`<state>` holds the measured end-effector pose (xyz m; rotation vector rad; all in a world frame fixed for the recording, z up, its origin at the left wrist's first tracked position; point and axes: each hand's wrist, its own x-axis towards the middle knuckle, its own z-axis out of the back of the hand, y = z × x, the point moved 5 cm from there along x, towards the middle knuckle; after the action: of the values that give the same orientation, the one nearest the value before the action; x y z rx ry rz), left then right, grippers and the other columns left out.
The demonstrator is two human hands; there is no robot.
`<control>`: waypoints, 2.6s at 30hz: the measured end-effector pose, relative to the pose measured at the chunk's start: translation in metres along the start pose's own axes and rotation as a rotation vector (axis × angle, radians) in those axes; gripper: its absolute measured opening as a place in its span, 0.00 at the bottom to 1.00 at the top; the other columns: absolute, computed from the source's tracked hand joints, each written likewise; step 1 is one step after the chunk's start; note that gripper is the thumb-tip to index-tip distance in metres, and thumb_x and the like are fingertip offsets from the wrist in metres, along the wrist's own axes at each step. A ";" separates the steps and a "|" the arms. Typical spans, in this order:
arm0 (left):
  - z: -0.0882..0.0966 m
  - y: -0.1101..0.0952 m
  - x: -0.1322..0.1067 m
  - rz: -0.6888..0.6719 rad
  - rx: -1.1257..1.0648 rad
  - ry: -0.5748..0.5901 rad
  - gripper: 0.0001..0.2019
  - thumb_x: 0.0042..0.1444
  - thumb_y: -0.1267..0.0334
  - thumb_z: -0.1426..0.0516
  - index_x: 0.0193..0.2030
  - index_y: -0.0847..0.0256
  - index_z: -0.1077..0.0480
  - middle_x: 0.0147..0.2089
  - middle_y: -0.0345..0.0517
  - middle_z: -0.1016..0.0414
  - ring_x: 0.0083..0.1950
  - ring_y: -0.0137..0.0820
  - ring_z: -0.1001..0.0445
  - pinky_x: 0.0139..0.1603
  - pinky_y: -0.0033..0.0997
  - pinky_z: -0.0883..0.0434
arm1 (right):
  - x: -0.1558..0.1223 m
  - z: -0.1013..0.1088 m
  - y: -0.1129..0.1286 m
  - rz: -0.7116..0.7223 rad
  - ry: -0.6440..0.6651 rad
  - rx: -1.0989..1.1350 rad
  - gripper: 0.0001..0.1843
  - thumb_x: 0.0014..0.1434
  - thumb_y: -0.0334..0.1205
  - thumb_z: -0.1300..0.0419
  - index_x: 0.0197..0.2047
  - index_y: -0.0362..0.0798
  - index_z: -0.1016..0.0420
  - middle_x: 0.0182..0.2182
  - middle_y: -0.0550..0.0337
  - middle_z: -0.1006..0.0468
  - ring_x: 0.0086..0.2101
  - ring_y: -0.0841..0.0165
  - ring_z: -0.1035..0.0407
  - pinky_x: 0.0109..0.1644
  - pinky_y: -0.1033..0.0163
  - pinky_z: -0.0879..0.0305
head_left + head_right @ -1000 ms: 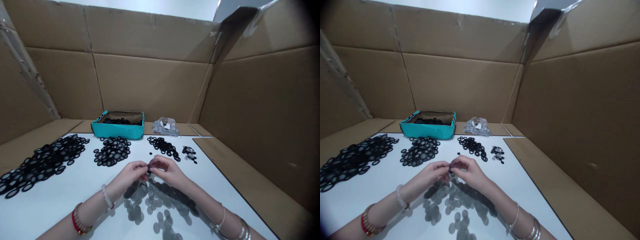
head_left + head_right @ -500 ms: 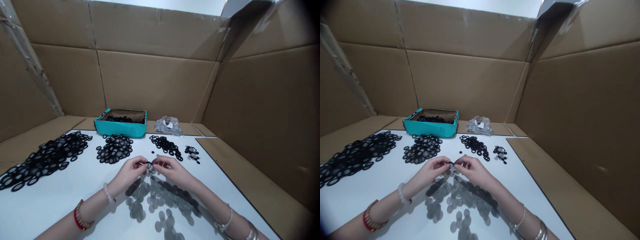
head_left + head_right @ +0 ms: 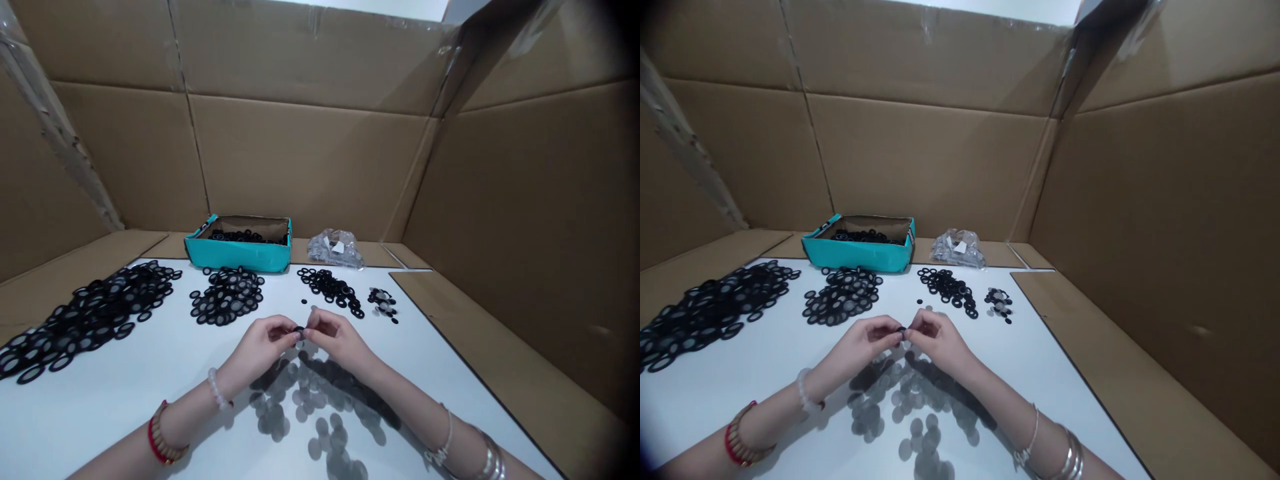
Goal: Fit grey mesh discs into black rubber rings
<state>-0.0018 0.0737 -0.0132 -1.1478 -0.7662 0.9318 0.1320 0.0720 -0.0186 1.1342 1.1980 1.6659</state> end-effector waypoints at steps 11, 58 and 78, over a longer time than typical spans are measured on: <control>0.005 -0.014 -0.002 0.060 -0.066 0.017 0.09 0.49 0.60 0.43 0.31 0.65 0.29 0.27 0.43 0.28 0.31 0.31 0.30 0.33 0.28 0.34 | -0.005 0.002 0.010 0.122 -0.019 -0.156 0.14 0.56 0.42 0.44 0.23 0.46 0.40 0.22 0.64 0.38 0.26 0.71 0.44 0.31 0.67 0.46; -0.006 -0.002 -0.004 0.011 -0.210 -0.011 0.08 0.55 0.61 0.47 0.32 0.63 0.32 0.33 0.44 0.33 0.37 0.32 0.33 0.40 0.29 0.35 | -0.008 -0.004 0.015 0.167 0.066 -0.333 0.10 0.60 0.42 0.46 0.29 0.47 0.39 0.25 0.64 0.37 0.28 0.71 0.42 0.32 0.67 0.46; 0.003 -0.024 -0.009 -0.289 0.379 -0.088 0.05 0.55 0.70 0.49 0.33 0.61 0.33 0.39 0.44 0.37 0.43 0.33 0.34 0.46 0.33 0.37 | -0.013 -0.008 0.025 0.291 0.079 -0.492 0.16 0.62 0.35 0.49 0.23 0.47 0.46 0.23 0.66 0.42 0.28 0.71 0.44 0.35 0.66 0.47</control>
<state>-0.0039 0.0633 0.0103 -0.6496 -0.7637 0.8425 0.1262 0.0516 0.0015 0.9643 0.6261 2.0932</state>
